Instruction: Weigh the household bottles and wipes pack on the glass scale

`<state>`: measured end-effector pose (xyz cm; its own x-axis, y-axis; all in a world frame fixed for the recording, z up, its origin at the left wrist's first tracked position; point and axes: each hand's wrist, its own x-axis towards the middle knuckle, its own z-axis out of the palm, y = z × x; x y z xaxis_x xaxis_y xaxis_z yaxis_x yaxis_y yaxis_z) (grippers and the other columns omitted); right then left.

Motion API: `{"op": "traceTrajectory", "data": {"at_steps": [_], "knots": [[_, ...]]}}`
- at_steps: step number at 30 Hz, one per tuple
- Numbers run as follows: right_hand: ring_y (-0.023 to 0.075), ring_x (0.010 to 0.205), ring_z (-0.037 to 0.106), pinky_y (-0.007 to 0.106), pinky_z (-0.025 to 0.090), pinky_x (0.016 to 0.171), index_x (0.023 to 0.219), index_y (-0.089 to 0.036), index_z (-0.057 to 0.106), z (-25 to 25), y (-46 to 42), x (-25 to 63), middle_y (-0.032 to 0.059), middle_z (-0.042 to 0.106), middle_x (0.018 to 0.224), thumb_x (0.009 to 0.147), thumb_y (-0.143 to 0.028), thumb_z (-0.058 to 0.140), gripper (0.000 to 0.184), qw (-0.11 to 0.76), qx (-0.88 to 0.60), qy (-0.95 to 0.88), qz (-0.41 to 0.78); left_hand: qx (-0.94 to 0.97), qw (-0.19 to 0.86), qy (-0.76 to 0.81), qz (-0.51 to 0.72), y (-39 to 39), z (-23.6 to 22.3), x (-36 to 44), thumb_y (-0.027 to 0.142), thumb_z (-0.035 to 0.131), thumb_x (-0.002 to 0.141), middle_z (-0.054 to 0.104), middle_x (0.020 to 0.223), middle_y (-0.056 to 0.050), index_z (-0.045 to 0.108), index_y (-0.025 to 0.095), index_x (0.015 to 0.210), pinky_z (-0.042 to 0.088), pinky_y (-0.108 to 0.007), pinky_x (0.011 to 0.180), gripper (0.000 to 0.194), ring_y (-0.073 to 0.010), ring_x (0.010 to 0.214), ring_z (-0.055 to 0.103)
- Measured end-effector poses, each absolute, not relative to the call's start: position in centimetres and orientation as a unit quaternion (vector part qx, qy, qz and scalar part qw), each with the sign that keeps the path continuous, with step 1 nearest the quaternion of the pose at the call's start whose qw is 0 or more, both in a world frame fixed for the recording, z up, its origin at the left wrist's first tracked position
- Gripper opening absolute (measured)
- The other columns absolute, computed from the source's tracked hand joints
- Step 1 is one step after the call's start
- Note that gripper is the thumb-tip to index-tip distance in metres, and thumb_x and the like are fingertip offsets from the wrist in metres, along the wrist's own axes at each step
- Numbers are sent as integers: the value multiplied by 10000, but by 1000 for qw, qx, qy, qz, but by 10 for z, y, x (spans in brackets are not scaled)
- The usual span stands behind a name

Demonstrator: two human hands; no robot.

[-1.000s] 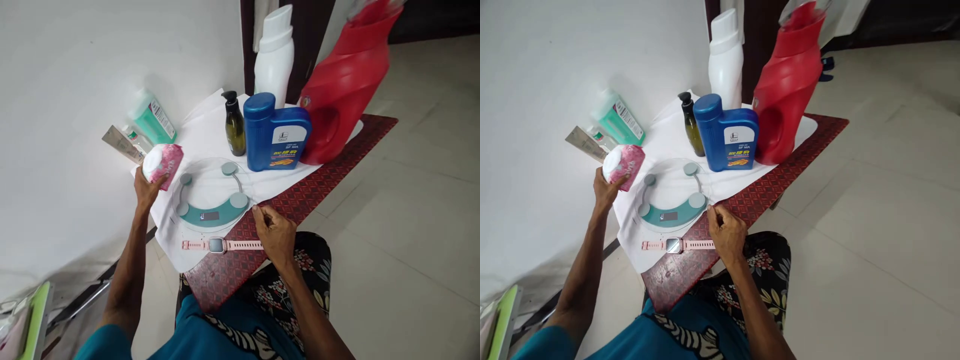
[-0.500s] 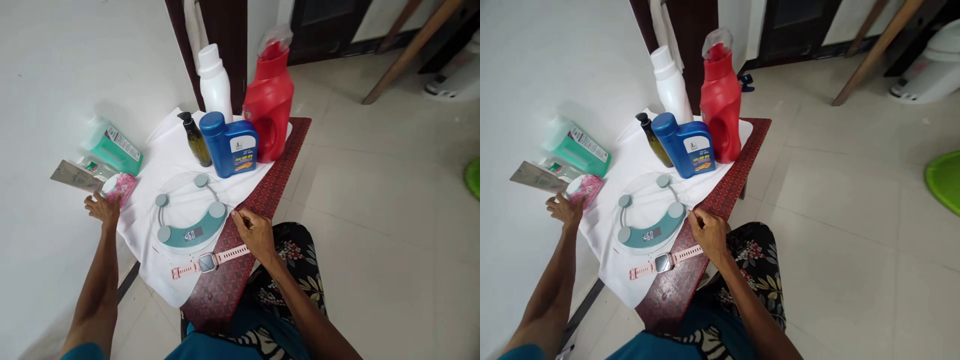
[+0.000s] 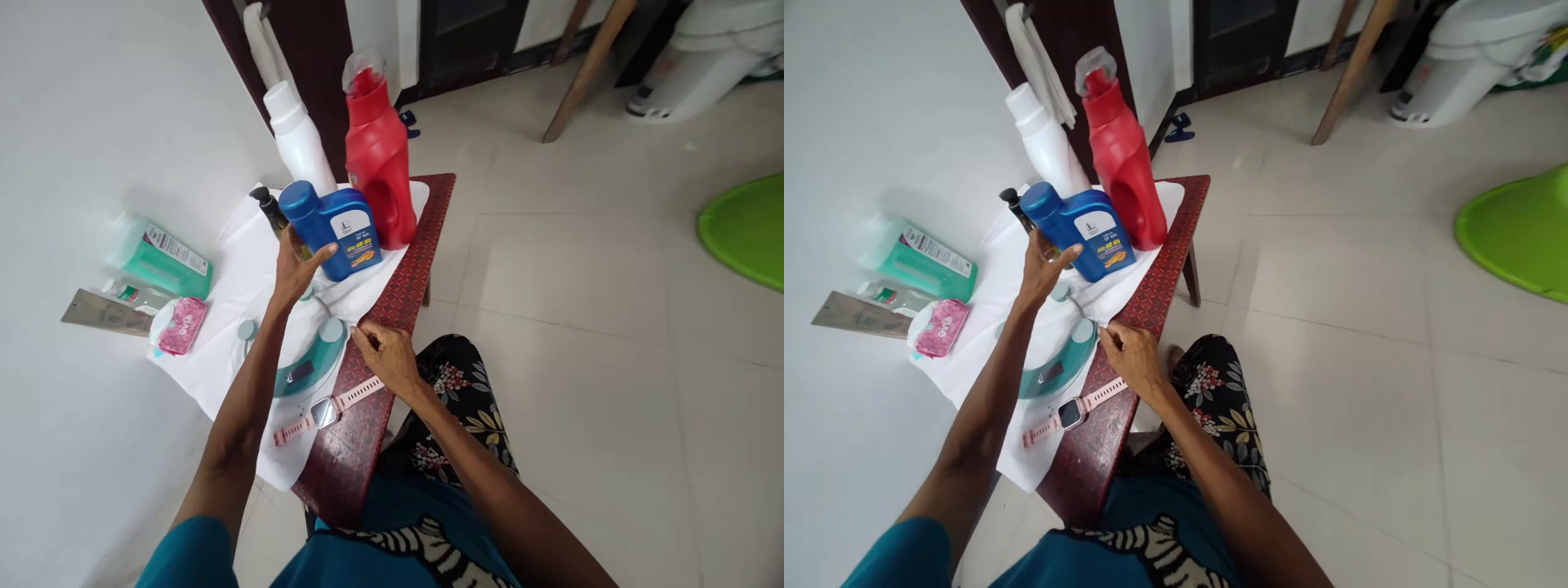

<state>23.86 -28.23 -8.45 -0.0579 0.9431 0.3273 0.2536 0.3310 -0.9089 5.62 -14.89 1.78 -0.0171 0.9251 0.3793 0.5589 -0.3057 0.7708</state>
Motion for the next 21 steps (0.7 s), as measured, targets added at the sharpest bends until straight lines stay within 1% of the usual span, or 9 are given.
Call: {"op": "traceTrajectory", "data": {"at_steps": [2,5,7,8,10,12,15,19,21], "knots": [[136,529,465,297,313,601,631,-253,456,-84,-282,238,-26,533,549,1024,-445,541,446,505,-469,-637,345,671,239,540,450,-131,18,69,784,877,734,715,1378,-176,589,164,1390,625,-515,1024,948,-324,1255,717],[130,522,456,295,302,603,630,-249,443,-83,-281,238,-29,531,548,1021,-424,541,440,509,-468,-632,349,674,230,561,423,-117,17,80,947,665,775,728,1351,-187,568,61,1400,626,-467,965,1089,-260,1209,724],[129,525,454,294,302,609,630,-248,441,-83,-280,238,-30,531,549,1024,-418,543,440,507,-470,-632,351,667,208,576,424,-118,15,86,988,528,811,714,1371,-207,532,18,1437,617,-458,953,1155,-238,1196,724],[130,528,457,294,304,612,631,-248,442,-84,-280,238,-29,533,550,1024,-415,544,440,505,-471,-632,351,660,202,580,433,-120,15,88,987,500,827,709,1380,-213,521,13,1453,613,-465,958,1158,-236,1193,726],[133,533,465,294,313,615,629,-250,446,-84,-280,238,-28,539,553,1023,-405,549,435,502,-474,-632,352,645,202,575,461,-129,18,91,958,552,844,713,1375,-199,541,37,1446,606,-492,985,1100,-242,1189,731],[134,534,475,293,322,613,629,-251,456,-84,-281,239,-28,545,556,1020,-396,556,429,502,-475,-631,353,629,204,552,508,-141,30,89,890,721,805,746,1316,-155,624,95,1360,611,-508,1022,975,-259,1166,745],[132,529,478,290,320,603,631,-249,468,-83,-282,240,-30,536,559,1026,-412,556,437,508,-470,-628,355,614,180,507,578,-171,57,74,715,933,708,785,1175,-85,726,172,1208,627,-498,1074,767,-290,1131,766],[135,520,451,299,307,591,625,-252,444,-81,-283,241,-29,507,548,1026,-448,556,460,511,-462,-631,357,594,122,514,606,-233,87,39,483,1019,658,783,1021,-43,781,193,1131,652,-477,1043,604,-292,1045,780],[135,524,445,301,310,589,630,-253,443,-81,-283,242,-28,508,550,1026,-453,556,458,510,-460,-631,359,576,100,549,597,-267,90,24,436,1018,655,776,976,-43,793,180,1118,664,-477,997,575,-284,970,778]]}}
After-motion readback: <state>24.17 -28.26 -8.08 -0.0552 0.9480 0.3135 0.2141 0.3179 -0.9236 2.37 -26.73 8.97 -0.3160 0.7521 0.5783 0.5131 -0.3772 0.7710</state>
